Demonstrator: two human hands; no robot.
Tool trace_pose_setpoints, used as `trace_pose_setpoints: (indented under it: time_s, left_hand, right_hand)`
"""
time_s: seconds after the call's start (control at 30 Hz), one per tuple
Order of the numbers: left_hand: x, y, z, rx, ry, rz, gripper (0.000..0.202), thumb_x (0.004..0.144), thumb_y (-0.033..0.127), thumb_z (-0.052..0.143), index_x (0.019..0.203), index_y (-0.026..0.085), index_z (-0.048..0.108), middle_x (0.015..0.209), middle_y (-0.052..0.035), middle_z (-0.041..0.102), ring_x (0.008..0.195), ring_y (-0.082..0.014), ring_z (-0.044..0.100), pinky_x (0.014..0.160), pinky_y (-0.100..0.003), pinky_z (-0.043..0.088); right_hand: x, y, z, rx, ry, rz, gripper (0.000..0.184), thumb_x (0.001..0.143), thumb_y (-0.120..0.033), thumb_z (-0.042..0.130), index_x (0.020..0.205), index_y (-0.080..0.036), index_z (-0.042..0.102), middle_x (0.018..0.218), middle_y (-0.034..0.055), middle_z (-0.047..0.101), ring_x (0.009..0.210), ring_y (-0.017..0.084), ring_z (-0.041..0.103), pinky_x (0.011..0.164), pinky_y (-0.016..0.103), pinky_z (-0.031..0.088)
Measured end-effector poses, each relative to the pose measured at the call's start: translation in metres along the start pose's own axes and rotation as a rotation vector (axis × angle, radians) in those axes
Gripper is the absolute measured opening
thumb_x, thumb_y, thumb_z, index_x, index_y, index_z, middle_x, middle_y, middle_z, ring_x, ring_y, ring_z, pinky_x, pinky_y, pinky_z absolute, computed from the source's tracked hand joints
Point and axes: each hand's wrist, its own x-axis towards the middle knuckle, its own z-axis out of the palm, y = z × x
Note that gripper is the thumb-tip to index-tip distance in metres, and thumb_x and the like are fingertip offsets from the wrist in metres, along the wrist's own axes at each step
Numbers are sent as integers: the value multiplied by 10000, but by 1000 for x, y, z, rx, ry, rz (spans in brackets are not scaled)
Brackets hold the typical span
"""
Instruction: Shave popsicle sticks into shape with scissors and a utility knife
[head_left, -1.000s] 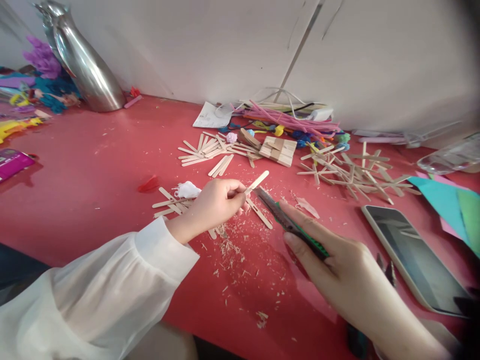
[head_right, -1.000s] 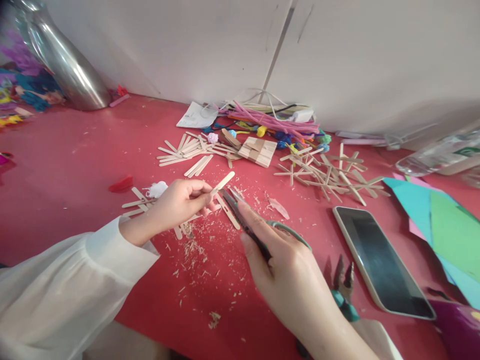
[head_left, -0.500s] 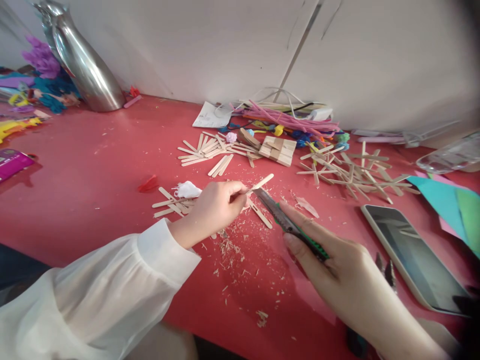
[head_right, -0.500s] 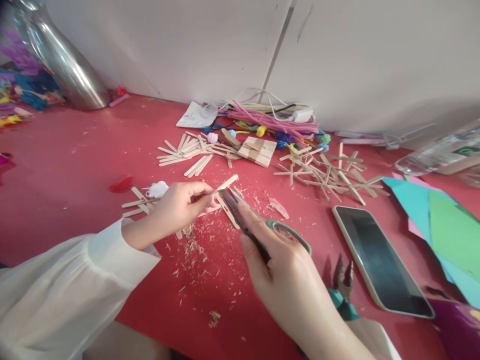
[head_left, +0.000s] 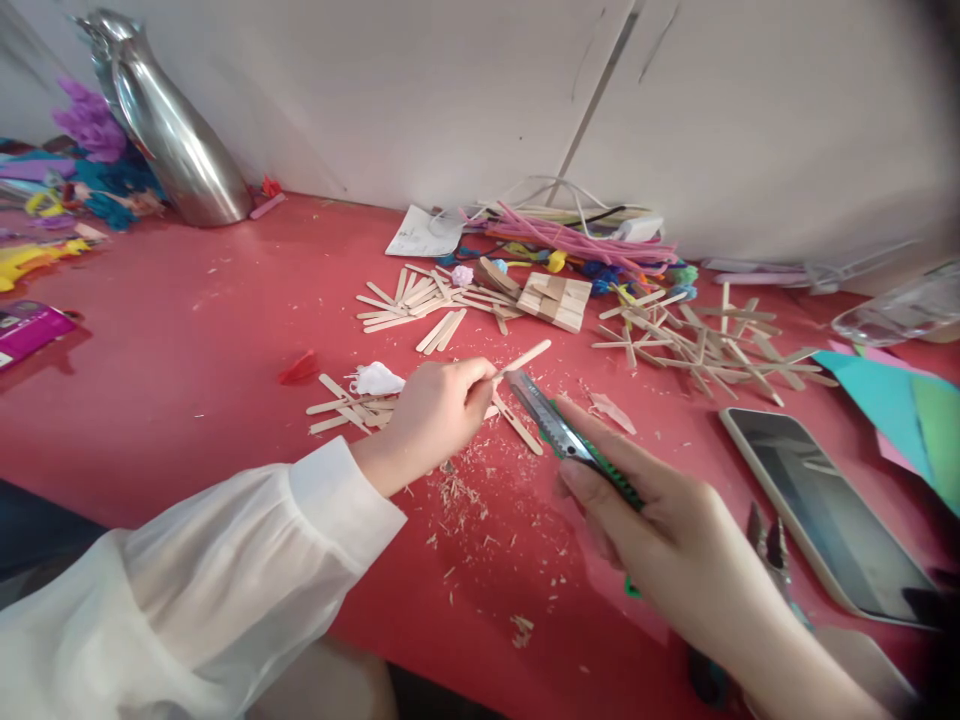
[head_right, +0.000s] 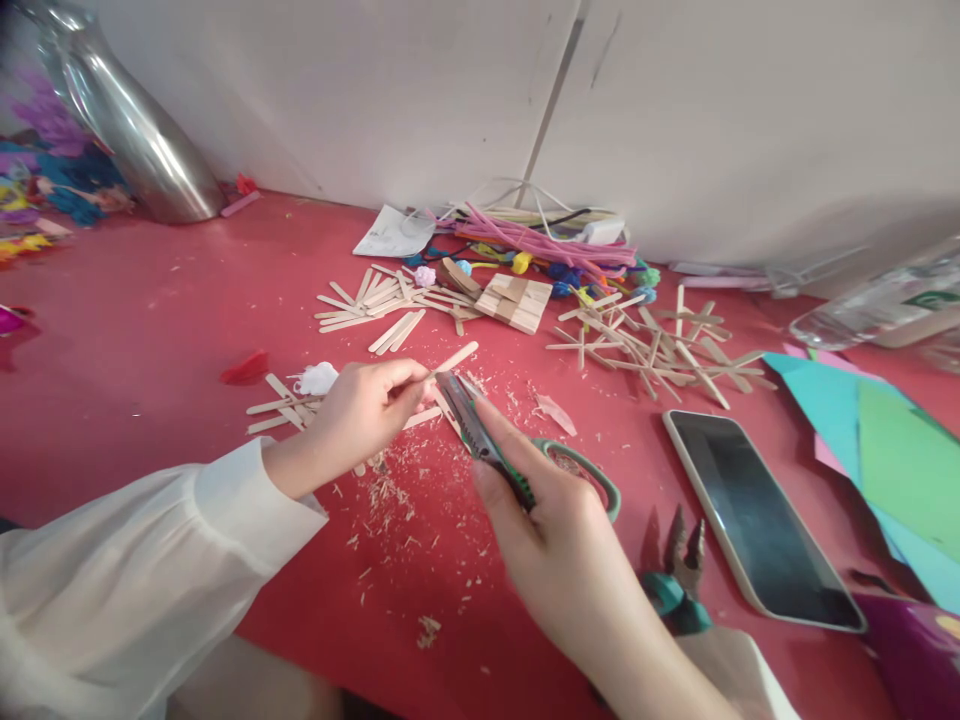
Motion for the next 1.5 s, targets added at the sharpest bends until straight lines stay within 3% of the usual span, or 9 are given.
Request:
trace_pose_setpoints:
  time_s: [0.1, 0.2, 0.43, 0.73, 0.9, 1.0, 1.33, 1.5]
  left_hand:
    - [1, 0, -3, -62, -24, -61, 201, 833, 183, 464, 683, 146, 592, 649, -20, 656, 587, -112, 587, 543, -231, 402]
    - [1, -2, -3, -206, -57, -77, 190, 835, 181, 460, 709, 143, 597, 697, -24, 675, 601, -102, 601, 573, -223, 434]
    - [2, -6, 1, -310, -100, -90, 217, 851, 248, 467, 727, 141, 608, 701, -37, 679, 599, -103, 609, 563, -214, 450]
    - [0, -5, 2, -380, -108, -135, 178, 836, 234, 490, 728, 142, 598, 680, -34, 663, 567, -96, 583, 546, -216, 453]
    - [3, 0, 0, -558, -159, -261, 180, 842, 229, 509, 718, 123, 586, 687, -42, 656, 537, -70, 566, 545, -199, 458]
    - [3, 0, -1, -567, -158, -260, 188, 845, 230, 510, 717, 120, 592, 692, -45, 656, 543, -66, 561, 549, -192, 456]
    - [1, -4, 1, -450, -150, -174, 172, 841, 235, 488, 760, 136, 604, 715, -47, 676, 604, -100, 606, 592, -219, 467]
    - [-2, -3, -1, -157, -117, -53, 220, 846, 206, 452, 711, 151, 617, 627, -20, 623, 557, -104, 554, 534, -231, 395]
  right_hand:
    - [-3, 0, 0, -313, 136, -256, 437, 852, -275, 456, 1286, -260, 512, 870, 44, 707, 428, 93, 525, 372, 212, 414]
    - [-3, 0, -1, -409, 184, -354, 435, 856, -219, 444, 1286, -227, 509, 912, 47, 714, 512, 109, 596, 436, 213, 458]
    - [-2, 2, -1, -438, 155, -376, 432, 864, -210, 440, 1292, -211, 498, 889, 57, 714, 537, 113, 612, 462, 205, 473]
    - [-3, 0, 0, -540, 222, -462, 403, 856, -198, 435, 1239, -153, 550, 614, 0, 639, 307, 58, 394, 313, 178, 359]
    - [-2, 2, 0, -503, 213, -413, 439, 845, -182, 443, 1279, -173, 510, 744, 19, 687, 360, 67, 474, 335, 181, 390]
    - [-3, 4, 0, -475, 222, -420, 442, 845, -185, 453, 1284, -198, 503, 857, 34, 707, 461, 89, 571, 369, 183, 416]
    - [-3, -1, 0, -504, 160, -369, 419, 865, -199, 430, 1277, -189, 507, 808, 50, 706, 546, 121, 619, 433, 208, 444]
    - [-4, -1, -2, -441, 96, -352, 444, 858, -189, 409, 1295, -214, 486, 852, 42, 704, 565, 118, 616, 434, 203, 449]
